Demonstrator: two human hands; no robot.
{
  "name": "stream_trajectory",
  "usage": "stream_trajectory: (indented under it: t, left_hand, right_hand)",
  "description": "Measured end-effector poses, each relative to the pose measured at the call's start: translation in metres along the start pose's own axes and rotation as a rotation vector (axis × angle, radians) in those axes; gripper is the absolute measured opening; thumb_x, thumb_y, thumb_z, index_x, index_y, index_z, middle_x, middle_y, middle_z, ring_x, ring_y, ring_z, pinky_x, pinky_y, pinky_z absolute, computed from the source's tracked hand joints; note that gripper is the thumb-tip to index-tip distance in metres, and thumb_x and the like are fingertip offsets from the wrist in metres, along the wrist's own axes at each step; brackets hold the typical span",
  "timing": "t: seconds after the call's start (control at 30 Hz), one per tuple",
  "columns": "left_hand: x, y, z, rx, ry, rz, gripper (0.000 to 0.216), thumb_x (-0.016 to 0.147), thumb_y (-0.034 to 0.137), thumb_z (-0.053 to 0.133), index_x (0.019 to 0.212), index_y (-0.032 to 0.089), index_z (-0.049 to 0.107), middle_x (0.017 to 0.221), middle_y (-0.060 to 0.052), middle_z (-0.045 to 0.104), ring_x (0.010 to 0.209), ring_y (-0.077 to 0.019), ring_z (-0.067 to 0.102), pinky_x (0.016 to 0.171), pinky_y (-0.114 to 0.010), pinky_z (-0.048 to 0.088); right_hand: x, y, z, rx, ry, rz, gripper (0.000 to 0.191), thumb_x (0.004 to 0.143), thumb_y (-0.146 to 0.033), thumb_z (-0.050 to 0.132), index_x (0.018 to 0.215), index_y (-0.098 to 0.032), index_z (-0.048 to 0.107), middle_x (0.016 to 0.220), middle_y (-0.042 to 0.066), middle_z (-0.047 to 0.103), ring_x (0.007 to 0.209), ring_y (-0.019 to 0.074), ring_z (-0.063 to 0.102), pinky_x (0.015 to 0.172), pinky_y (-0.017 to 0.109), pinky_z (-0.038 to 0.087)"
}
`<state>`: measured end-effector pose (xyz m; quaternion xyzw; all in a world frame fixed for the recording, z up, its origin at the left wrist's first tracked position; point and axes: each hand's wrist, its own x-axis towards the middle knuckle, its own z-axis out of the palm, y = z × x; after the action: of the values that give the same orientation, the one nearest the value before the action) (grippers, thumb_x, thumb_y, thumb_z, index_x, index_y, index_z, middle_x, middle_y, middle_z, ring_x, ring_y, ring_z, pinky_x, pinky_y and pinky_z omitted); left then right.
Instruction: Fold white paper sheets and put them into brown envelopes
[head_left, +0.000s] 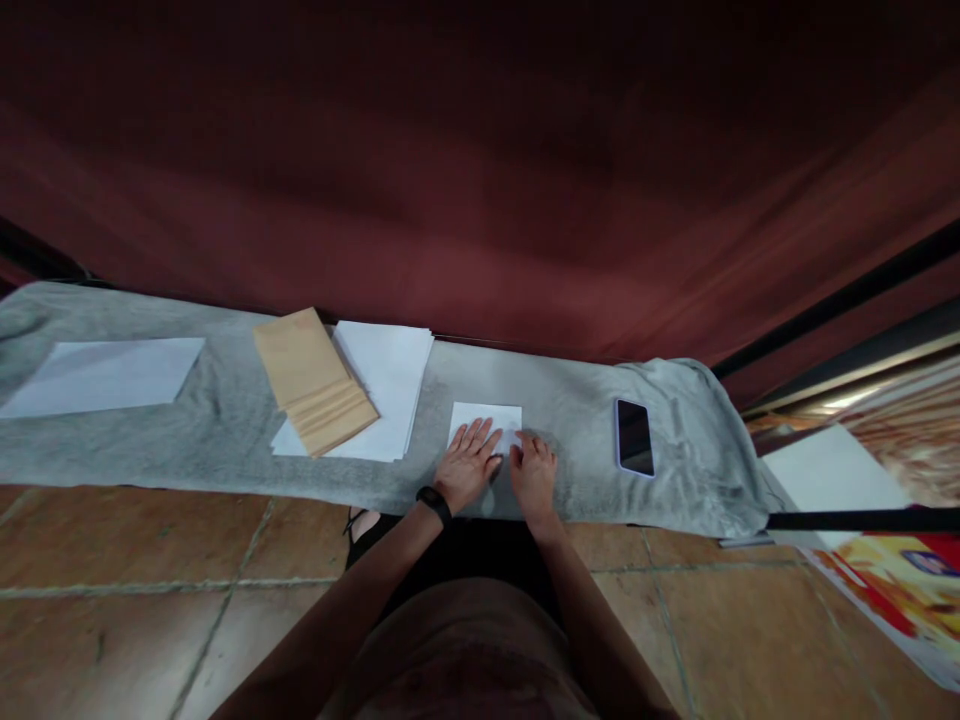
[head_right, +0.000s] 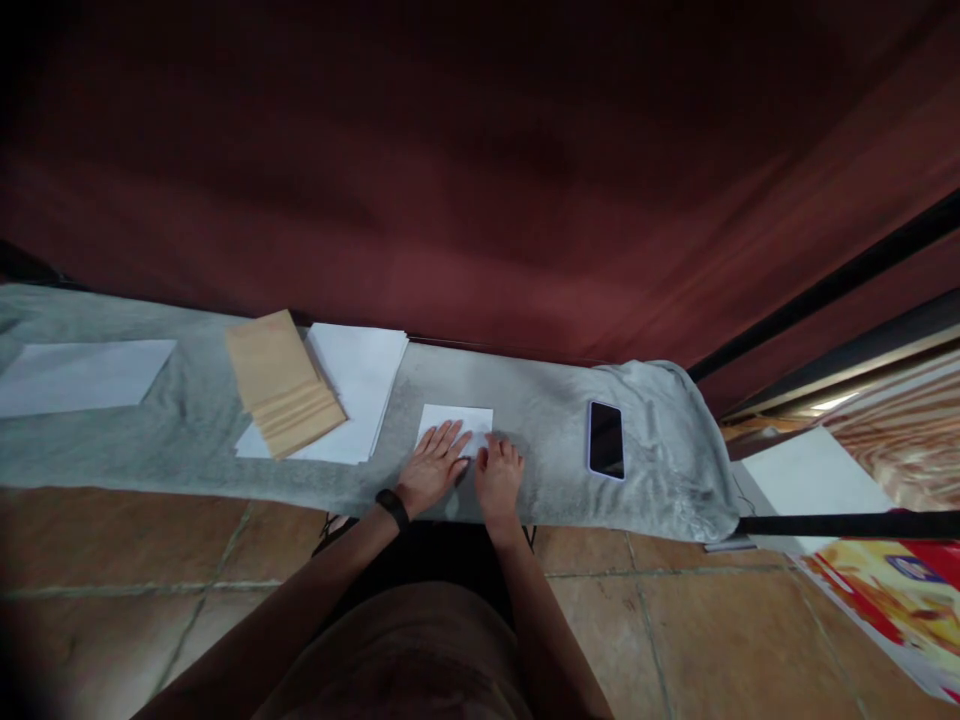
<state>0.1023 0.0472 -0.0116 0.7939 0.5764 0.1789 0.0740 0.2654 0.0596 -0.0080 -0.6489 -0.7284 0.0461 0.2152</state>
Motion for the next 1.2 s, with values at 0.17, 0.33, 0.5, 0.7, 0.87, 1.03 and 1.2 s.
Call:
stream_trajectory:
  t: [0.17, 0.33, 0.5, 0.7, 0.87, 1.03, 1.2]
  left_hand:
    - [-0.006, 0.002, -0.002, 0.002, -0.024, 0.064, 0.056, 0.101, 0.034, 0.047, 0.154, 0.019, 0.041, 0.164, -0.012, 0.034, 0.154, -0.0275, 0.026, 0.126, -0.051, 0.019]
    - [-0.008, 0.0, -0.003, 0.02, -0.095, 0.115, 0.065, 0.093, 0.021, 0.053, 0.156, 0.016, 0.038, 0.16, -0.017, 0.04, 0.154, -0.0296, 0.024, 0.125, -0.054, 0.017]
    - [-0.01, 0.0, 0.001, 0.047, -0.113, 0.124, 0.064, 0.094, 0.019, 0.048, 0.157, 0.013, 0.035, 0.162, -0.017, 0.036, 0.155, -0.0294, 0.022, 0.126, -0.053, 0.016]
    - [-0.012, 0.0, 0.003, 0.07, -0.042, 0.098, 0.062, 0.097, 0.021, 0.041, 0.156, 0.002, 0.031, 0.161, -0.022, 0.036, 0.154, -0.0285, 0.024, 0.126, -0.05, 0.02]
    - [-0.018, -0.004, 0.0, 0.098, 0.004, 0.07, 0.06, 0.101, 0.03, 0.037, 0.154, 0.001, 0.034, 0.162, -0.022, 0.033, 0.155, -0.0284, 0.022, 0.126, -0.048, 0.023]
    - [-0.026, -0.013, -0.006, 0.13, 0.027, 0.001, 0.061, 0.102, 0.034, 0.037, 0.155, 0.004, 0.032, 0.163, -0.019, 0.032, 0.155, -0.0272, 0.022, 0.126, -0.047, 0.024]
    - [-0.031, -0.021, -0.008, 0.162, 0.032, -0.086, 0.062, 0.103, 0.037, 0.035, 0.155, 0.002, 0.033, 0.163, -0.02, 0.033, 0.154, -0.028, 0.024, 0.126, -0.047, 0.024]
  right_hand:
    - [0.008, -0.013, 0.002, 0.118, 0.004, -0.057, 0.037, 0.103, -0.028, 0.041, 0.128, -0.016, 0.066, 0.131, 0.015, 0.064, 0.12, 0.0274, 0.056, 0.103, 0.043, 0.044]
    - [0.016, -0.036, 0.017, 0.258, -0.112, -0.232, 0.047, 0.107, -0.028, 0.027, 0.14, -0.016, 0.058, 0.145, 0.01, 0.059, 0.139, 0.0188, 0.049, 0.117, 0.037, 0.039]
    - [0.017, -0.037, 0.023, 0.132, -0.143, -0.289, 0.049, 0.108, -0.028, 0.029, 0.148, -0.009, 0.05, 0.155, 0.014, 0.049, 0.148, 0.0232, 0.038, 0.123, 0.045, 0.03]
    - [0.019, -0.025, 0.027, 0.006, -0.131, -0.285, 0.051, 0.108, -0.031, 0.03, 0.153, -0.009, 0.042, 0.159, 0.016, 0.041, 0.15, 0.025, 0.035, 0.124, 0.048, 0.027]
    - [0.018, -0.017, 0.03, -0.048, -0.106, -0.293, 0.056, 0.108, -0.034, 0.033, 0.155, -0.003, 0.036, 0.16, 0.02, 0.037, 0.151, 0.0288, 0.031, 0.123, 0.049, 0.026]
    - [0.016, -0.011, 0.031, -0.067, -0.069, -0.274, 0.056, 0.107, -0.033, 0.037, 0.156, -0.004, 0.035, 0.16, 0.021, 0.037, 0.15, 0.0294, 0.033, 0.121, 0.05, 0.028]
    - [0.013, -0.002, 0.029, -0.074, -0.011, -0.259, 0.057, 0.107, -0.034, 0.038, 0.155, -0.003, 0.035, 0.158, 0.023, 0.041, 0.148, 0.0303, 0.036, 0.119, 0.051, 0.03]
